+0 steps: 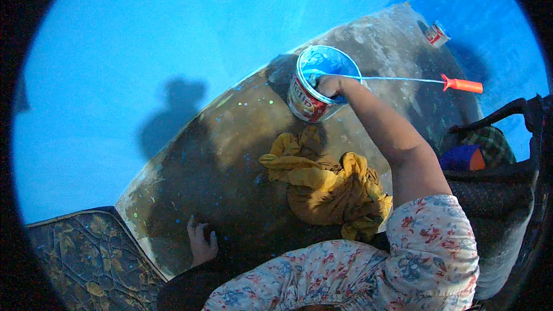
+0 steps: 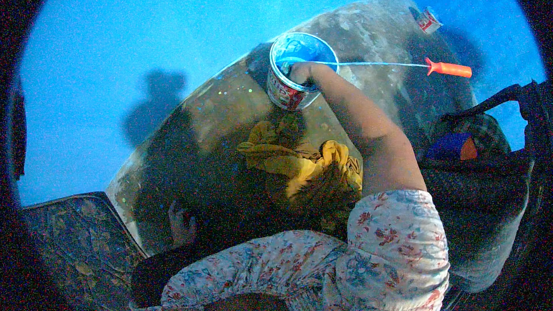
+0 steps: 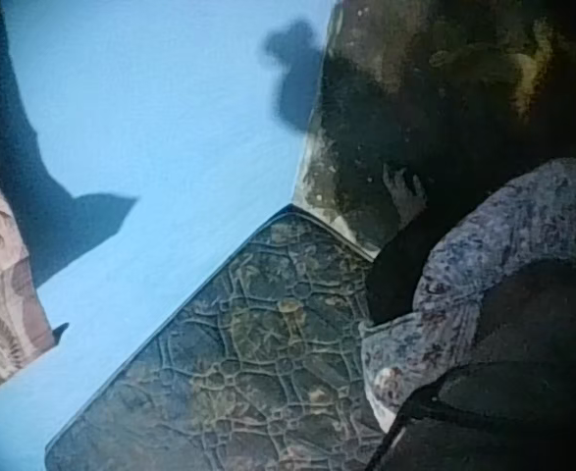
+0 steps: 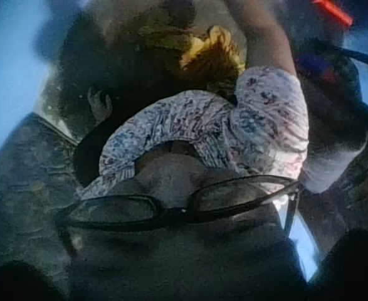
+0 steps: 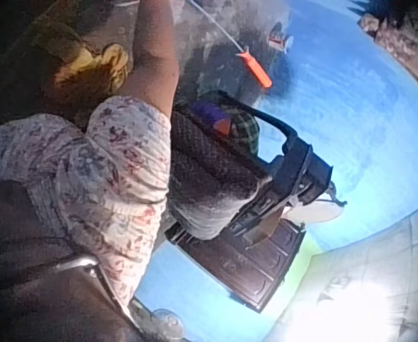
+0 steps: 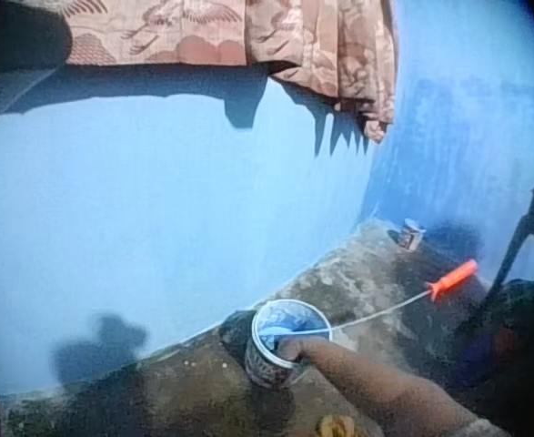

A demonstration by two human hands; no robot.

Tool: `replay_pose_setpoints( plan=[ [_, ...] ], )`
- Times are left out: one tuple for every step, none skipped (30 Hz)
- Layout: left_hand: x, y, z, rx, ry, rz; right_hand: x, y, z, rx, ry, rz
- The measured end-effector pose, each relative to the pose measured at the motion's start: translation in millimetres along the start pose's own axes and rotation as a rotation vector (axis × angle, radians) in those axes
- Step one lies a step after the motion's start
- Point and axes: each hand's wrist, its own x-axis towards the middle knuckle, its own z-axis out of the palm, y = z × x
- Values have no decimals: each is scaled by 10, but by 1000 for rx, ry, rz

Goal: The person cleans a paint-splattered floor using a yellow cloth and a paint roller. They wipe the floor surface, dip the roller into a bucket of blue paint, and continue cleaning the area.

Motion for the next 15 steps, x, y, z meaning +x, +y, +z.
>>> replay_pose_setpoints(
  plan=[
    [-23, -139, 64, 22, 23, 55, -126, -24, -49, 138, 25, 1],
    [-23, -167, 81, 44, 42, 107, -240, -86, -89, 185, 98, 116],
    [-44, -193, 84, 29, 32, 87, -353, -152, -135, 240, 178, 226],
    [-20, -130, 47, 10, 19, 69, -478, -194, -143, 426, 229, 202],
    [-6, -84, 18, -8, 10, 48, -594, -226, -137, 611, 278, 172],
    [7, -36, -5, -10, 11, 38, -709, -263, -136, 795, 325, 140],
    [3, -4, -24, -11, 14, 26, -841, -338, -168, 776, 395, 131],
    [-4, 4, -20, -14, 16, 14, -984, -416, -208, 756, 465, 123],
    [-8, 3, -18, -6, 13, 9, -1078, -449, -201, 735, 533, 114],
    [-3, -23, 9, -4, 10, 10, -1175, -429, -166, 818, 508, 55],
    [-5, -34, 18, 0, 7, 6, -1256, -407, -129, 901, 477, -7],
    [-7, -48, 23, 0, 14, 21, -1329, -400, -85, 984, 444, -69],
    [2, -50, 25, 0, 19, 34, -1411, -425, -36, 1096, 418, -112],
    [-3, -32, 3, 5, 25, 42, -1463, -462, -2, 1218, 372, -144],
    [-27, -10, -21, -8, 24, 20, -1506, -502, 19, 1339, 322, -175]
  ],
)
